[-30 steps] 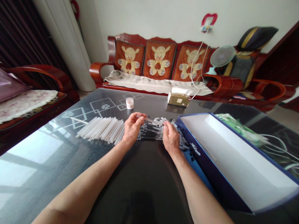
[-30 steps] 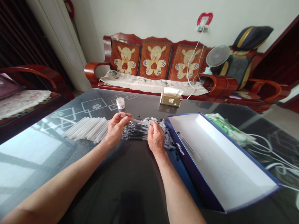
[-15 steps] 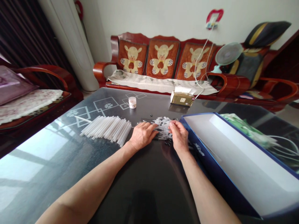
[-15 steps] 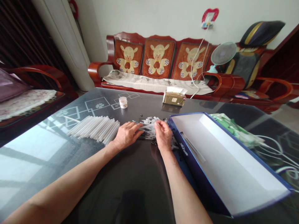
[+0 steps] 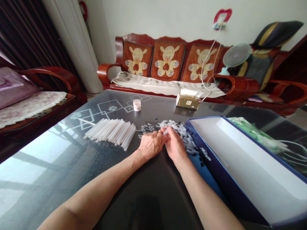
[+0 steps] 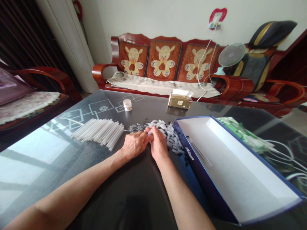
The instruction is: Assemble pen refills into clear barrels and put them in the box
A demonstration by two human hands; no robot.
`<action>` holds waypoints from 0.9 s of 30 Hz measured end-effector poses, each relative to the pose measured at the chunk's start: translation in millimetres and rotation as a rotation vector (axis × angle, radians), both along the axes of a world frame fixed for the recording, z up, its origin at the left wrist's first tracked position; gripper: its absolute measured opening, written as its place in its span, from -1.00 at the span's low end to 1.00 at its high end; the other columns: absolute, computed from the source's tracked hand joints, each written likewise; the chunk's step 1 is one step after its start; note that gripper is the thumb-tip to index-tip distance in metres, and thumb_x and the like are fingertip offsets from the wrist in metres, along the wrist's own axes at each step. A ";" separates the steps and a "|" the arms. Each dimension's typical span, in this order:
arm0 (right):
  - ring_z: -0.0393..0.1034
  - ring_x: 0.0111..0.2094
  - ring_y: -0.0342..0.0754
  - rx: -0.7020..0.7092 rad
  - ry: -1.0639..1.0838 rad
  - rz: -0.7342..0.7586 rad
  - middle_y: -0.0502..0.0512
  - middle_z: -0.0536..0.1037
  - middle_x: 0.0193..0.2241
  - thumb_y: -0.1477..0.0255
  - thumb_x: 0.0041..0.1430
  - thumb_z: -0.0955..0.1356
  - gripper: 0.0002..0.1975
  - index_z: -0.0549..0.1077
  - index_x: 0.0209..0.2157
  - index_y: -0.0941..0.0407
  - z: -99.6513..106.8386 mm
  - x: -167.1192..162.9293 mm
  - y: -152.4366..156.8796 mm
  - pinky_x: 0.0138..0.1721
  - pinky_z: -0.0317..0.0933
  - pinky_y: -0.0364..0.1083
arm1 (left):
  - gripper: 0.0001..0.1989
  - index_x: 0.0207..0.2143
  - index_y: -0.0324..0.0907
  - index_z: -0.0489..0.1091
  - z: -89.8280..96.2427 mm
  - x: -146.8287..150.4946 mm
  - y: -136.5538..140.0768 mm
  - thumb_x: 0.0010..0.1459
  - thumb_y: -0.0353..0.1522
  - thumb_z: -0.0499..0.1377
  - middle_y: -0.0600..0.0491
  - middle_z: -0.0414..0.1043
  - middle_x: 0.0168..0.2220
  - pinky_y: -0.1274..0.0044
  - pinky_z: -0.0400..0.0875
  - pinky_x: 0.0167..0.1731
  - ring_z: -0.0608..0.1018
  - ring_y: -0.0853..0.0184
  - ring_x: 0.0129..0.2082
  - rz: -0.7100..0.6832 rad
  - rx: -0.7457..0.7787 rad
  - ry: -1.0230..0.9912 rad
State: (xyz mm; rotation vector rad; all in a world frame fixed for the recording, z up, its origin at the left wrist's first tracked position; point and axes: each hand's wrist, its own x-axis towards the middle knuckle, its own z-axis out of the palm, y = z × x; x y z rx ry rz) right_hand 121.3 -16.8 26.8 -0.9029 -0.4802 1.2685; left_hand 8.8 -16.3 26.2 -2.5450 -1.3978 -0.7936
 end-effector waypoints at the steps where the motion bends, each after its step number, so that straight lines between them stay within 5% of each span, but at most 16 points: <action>1: 0.51 -0.40 -0.07 -0.009 0.016 -0.004 0.03 0.62 -0.45 0.21 -0.12 0.50 -0.68 0.49 -0.38 0.12 0.5 -2.6 -1.0 -0.35 0.37 -0.10 | -0.62 -0.39 -0.23 0.42 -0.2 1.5 -0.9 0.33 -0.26 -0.09 -0.03 0.47 -0.46 0.55 0.23 -0.52 0.51 0.33 -0.49 -0.006 -0.016 -0.005; 9: 0.49 -0.53 -0.10 0.011 0.020 -0.149 -0.08 0.51 -0.63 0.16 -0.01 0.44 -0.68 0.42 -0.43 0.13 -3.1 -11.8 -4.0 -0.39 0.39 -0.09 | -0.64 -0.47 -0.22 0.42 2.8 14.9 -8.2 0.27 -0.26 -0.02 -0.01 0.47 -0.53 0.58 0.24 -0.50 0.47 0.38 -0.55 -0.067 -0.351 -0.299; 15: 0.47 -0.55 -0.15 0.028 0.054 -0.276 -0.12 0.47 -0.64 0.15 0.06 0.39 -0.69 0.36 -0.40 0.11 3.6 24.0 10.3 -0.33 0.40 -0.08 | -0.48 -0.54 -0.24 0.40 1.4 15.3 -10.1 0.30 -0.13 -0.11 0.14 0.29 -0.68 0.64 0.19 -0.60 0.32 0.49 -0.68 -0.280 -0.767 -0.585; 18: 0.47 -0.52 -0.11 0.137 -0.178 -0.339 -0.08 0.49 -0.59 0.09 0.11 0.34 -0.65 0.39 -0.32 0.10 -0.3 34.3 8.8 -0.35 0.38 -0.07 | -0.55 -0.47 -0.23 0.45 8.4 7.9 -4.0 0.28 -0.15 -0.05 0.13 0.34 -0.64 0.64 0.20 -0.55 0.36 0.47 -0.61 -0.263 -0.585 -0.501; 22: 0.48 -0.35 -0.03 0.346 -0.851 -0.324 0.06 0.55 -0.42 0.17 0.24 0.24 -0.70 0.43 -0.19 0.07 -15.3 28.8 -4.8 -0.20 0.34 -0.01 | -0.73 -0.16 -0.16 0.48 23.5 -10.1 11.8 0.22 -0.23 0.09 0.08 0.48 -0.51 0.60 0.25 -0.45 0.48 0.38 -0.51 -0.005 -0.297 -0.289; 27: 0.43 -0.19 0.02 0.616 -1.306 -0.245 0.17 0.54 -0.26 0.35 0.27 0.22 -0.77 0.48 -0.20 0.09 -23.4 24.3 -10.1 -0.09 0.29 0.02 | -0.69 -0.31 -0.17 0.50 48.9 -55.1 36.0 0.25 -0.22 0.02 -0.04 0.53 -0.36 0.56 0.30 -0.39 0.55 0.27 -0.34 0.337 -0.154 -0.026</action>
